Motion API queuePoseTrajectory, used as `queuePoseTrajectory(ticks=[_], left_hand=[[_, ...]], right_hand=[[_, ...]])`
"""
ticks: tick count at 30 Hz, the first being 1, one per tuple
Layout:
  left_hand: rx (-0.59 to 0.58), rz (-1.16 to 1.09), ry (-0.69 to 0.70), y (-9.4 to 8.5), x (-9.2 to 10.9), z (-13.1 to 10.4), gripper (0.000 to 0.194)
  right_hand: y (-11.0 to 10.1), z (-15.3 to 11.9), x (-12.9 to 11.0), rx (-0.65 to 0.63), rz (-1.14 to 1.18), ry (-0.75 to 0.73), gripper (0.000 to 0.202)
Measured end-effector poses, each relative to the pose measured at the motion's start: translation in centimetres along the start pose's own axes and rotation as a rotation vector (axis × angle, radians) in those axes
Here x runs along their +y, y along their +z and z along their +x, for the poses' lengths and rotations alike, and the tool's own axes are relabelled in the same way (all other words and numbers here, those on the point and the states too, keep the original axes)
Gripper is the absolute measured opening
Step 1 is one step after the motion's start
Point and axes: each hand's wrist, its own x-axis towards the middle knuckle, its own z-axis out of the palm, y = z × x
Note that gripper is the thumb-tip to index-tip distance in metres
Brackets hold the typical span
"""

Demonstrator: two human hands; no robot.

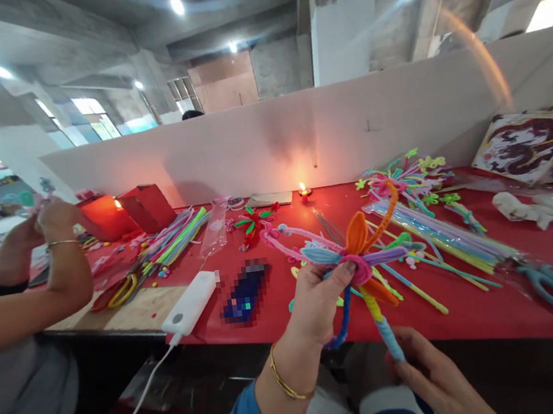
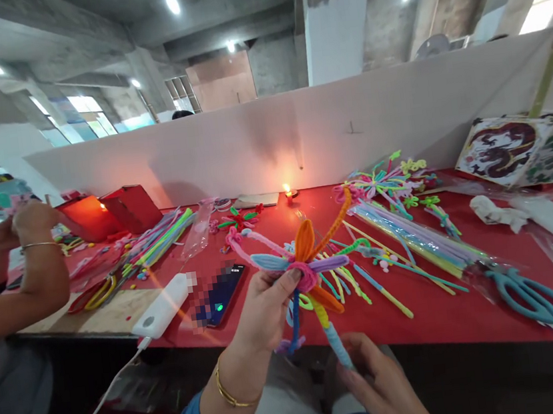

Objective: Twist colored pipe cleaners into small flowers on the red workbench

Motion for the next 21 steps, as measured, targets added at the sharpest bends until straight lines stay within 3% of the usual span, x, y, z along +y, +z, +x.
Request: queuePoseTrajectory(ticks=[3,7,12,14,21], left_hand=[[-0.035,0.004,-0.008,0.5,-0.5,-0.4,0.01],[-0.028,-0.045,-0.065,1.0,-0.7,-0.9,0.013],[0.03,-0.072,-0.09,1.4,-1.4,-1.5,0.016],[0.024,-0.059,-0.115,1.7,-1.9,-1.9,0.016],[-0.015,-0.144,-0.177,2.5,-2.8,-3.2,0.013]], right_hand=[[0.1,0.4,-1.1,-0.024,0.133,0.018,0.028],[0.1,0.5,-1.3,0.019,0.104,0.025,0.026],[-1.4,1.4,-2.6,0.285,0.215,-0.087,0.028],[-1.8,2.1,-3.6,0.337,0.292,-0.107,0.027],[-0.8,3.2,-5.8,0.324,0.579,-0.021,0.022]])
